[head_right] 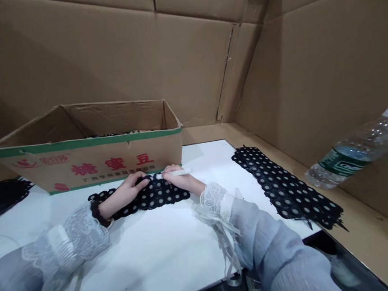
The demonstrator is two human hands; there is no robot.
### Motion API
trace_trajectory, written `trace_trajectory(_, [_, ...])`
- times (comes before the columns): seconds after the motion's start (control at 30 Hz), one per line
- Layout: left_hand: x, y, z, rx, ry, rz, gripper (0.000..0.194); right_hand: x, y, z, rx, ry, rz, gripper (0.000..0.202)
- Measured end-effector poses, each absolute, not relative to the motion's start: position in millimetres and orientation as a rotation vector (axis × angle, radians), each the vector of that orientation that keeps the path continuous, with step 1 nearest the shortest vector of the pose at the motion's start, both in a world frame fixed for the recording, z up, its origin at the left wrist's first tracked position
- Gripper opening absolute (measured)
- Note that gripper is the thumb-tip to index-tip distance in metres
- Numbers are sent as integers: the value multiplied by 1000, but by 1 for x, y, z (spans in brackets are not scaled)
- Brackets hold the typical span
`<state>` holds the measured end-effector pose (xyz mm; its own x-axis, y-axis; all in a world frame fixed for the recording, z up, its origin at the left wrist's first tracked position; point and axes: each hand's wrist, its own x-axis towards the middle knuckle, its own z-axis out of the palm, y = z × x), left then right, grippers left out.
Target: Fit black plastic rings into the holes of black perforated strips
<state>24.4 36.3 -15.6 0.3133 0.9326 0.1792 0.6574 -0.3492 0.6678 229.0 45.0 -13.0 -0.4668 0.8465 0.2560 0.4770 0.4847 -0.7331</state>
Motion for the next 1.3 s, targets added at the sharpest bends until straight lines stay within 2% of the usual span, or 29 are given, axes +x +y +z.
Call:
trace_trajectory(0.1, [24, 36, -13, 2084, 1363, 715, 25, 232, 46, -8, -1068, -2090, 890, 30])
trace_trajectory(0.3, [19, 35, -9, 2060, 1208, 672, 34, 228, 42, -7, -1077, -2181, 827, 29])
trace_trajectory(0.47, [20, 35, -7, 1982, 1169, 707, 30, 228, 41, -8, -1073, -2194, 775, 28])
trace_trajectory(0.73, [24, 33, -12, 1785, 1077, 829, 44, 215, 27, -15, -1266, -2265, 369, 30])
trace_trajectory(0.87, [21, 34, -7, 1676, 1089, 764, 45, 213, 26, -16, -1306, -2230, 321, 32])
trace_trajectory(1.0, [18, 35, -4, 1719, 1092, 721, 43, 218, 31, -15, -1233, -2221, 390, 30])
trace_trajectory(1.2, [19, 33, -9, 1785, 1055, 820, 43, 228, 32, -7, -1090, -2088, 742, 34])
trace_trajectory(1.3, [17, 34, -8, 1828, 1032, 835, 41, 227, 26, -3, -1123, -2140, 750, 29])
